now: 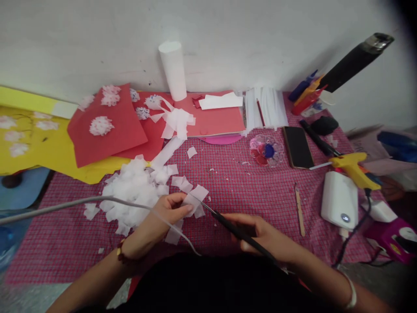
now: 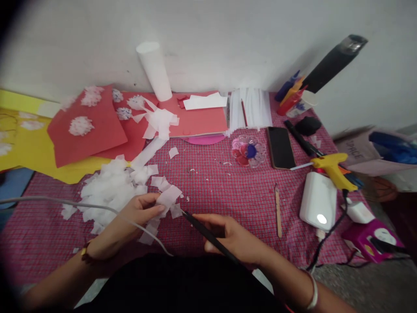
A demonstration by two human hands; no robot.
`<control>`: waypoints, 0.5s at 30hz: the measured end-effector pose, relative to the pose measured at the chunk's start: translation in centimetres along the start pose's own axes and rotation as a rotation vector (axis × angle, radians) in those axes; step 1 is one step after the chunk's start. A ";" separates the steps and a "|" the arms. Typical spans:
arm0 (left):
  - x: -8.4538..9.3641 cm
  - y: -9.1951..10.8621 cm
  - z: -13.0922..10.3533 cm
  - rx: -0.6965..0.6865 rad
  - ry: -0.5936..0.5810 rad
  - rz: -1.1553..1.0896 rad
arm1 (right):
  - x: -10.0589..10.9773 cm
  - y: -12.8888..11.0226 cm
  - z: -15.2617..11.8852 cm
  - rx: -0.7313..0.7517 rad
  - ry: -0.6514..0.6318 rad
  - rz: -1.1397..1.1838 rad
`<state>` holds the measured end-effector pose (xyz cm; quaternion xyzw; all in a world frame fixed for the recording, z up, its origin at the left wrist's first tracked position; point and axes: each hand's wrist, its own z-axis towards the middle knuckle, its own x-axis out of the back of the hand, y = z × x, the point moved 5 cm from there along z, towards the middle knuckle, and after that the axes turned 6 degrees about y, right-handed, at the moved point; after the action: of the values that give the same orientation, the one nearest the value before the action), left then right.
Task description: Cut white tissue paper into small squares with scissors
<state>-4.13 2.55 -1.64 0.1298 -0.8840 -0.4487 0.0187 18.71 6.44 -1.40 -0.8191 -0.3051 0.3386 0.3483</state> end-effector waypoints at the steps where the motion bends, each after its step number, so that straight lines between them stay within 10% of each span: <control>1: 0.0 -0.1 0.1 -0.002 -0.011 -0.005 | 0.0 0.0 0.0 -0.012 0.008 0.010; 12: 0.4 3.1 -0.1 -0.352 -0.108 0.541 | 1.2 1.5 -0.1 -0.039 0.110 0.064; 15: 1.0 3.2 -0.3 -0.267 -0.065 0.469 | 1.4 0.9 -0.4 0.014 0.116 0.033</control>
<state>-5.76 3.86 0.99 -0.0965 -0.8230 -0.5488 0.1108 20.07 6.85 -2.34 -0.8398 -0.2685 0.2982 0.3658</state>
